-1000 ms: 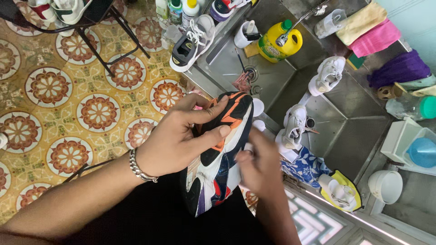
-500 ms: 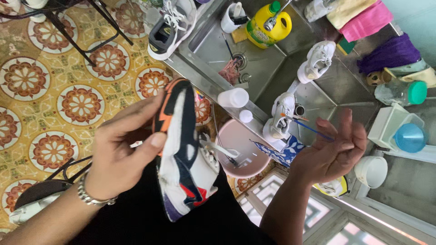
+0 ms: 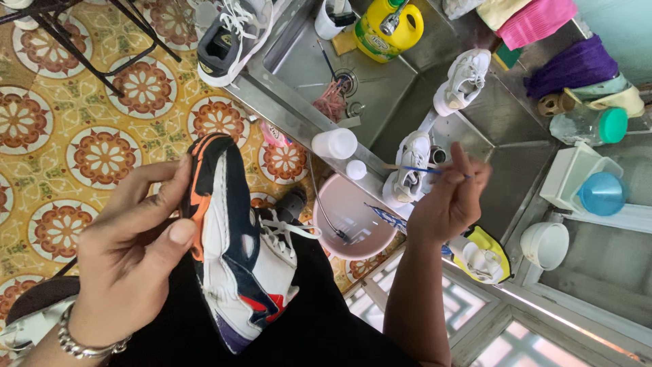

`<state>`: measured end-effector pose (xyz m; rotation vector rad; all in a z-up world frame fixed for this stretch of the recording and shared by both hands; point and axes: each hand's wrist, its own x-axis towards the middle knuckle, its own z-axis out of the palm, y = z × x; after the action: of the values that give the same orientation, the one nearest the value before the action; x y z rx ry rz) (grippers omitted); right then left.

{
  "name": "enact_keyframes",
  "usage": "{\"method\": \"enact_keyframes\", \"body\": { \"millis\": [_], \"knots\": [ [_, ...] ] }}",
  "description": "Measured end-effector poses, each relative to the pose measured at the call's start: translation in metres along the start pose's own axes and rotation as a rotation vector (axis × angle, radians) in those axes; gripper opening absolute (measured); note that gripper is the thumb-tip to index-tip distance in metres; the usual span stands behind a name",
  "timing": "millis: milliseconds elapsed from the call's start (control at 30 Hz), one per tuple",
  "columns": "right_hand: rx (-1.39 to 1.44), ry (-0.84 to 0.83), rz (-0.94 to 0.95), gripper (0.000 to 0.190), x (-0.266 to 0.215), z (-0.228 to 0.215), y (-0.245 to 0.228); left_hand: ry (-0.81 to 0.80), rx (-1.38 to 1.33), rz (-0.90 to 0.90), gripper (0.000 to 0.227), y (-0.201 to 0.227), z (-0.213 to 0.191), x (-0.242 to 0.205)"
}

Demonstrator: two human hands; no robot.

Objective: The person cleans and maintains sneakers by hand using a small brush and cleaning solution, working around the soles and upper materials over a sink area.

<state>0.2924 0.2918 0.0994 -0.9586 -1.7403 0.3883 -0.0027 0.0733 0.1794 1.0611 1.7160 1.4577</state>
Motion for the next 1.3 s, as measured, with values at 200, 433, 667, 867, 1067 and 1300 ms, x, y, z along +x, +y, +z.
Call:
{"method": "enact_keyframes", "body": {
  "millis": [200,433,667,867,1067,1300],
  "knots": [
    [0.042,-0.192,0.082,0.019,0.001,0.017,-0.004,0.038,-0.005,-0.067,0.045,0.005,-0.003,-0.004],
    [-0.097,-0.47,0.11,0.016,-0.013,0.045,0.008,0.079,-0.035,-0.153,0.045,0.009,-0.003,-0.007],
    [-0.26,-0.653,-0.043,0.008,-0.013,0.067,0.025,0.086,0.027,-0.12,0.047,0.013,-0.002,-0.009],
    [-0.412,-0.776,0.011,0.016,-0.008,0.078,0.042,0.067,0.062,-0.039,0.044,0.015,0.006,-0.003],
    [-0.457,-0.828,0.25,0.019,-0.007,0.083,0.058,0.074,0.044,-0.082,0.051,0.021,0.011,0.002],
    [-0.563,-0.888,0.328,0.019,-0.002,0.089,0.062,0.07,0.012,-0.074,0.047,0.024,0.01,0.003]
  ]
}}
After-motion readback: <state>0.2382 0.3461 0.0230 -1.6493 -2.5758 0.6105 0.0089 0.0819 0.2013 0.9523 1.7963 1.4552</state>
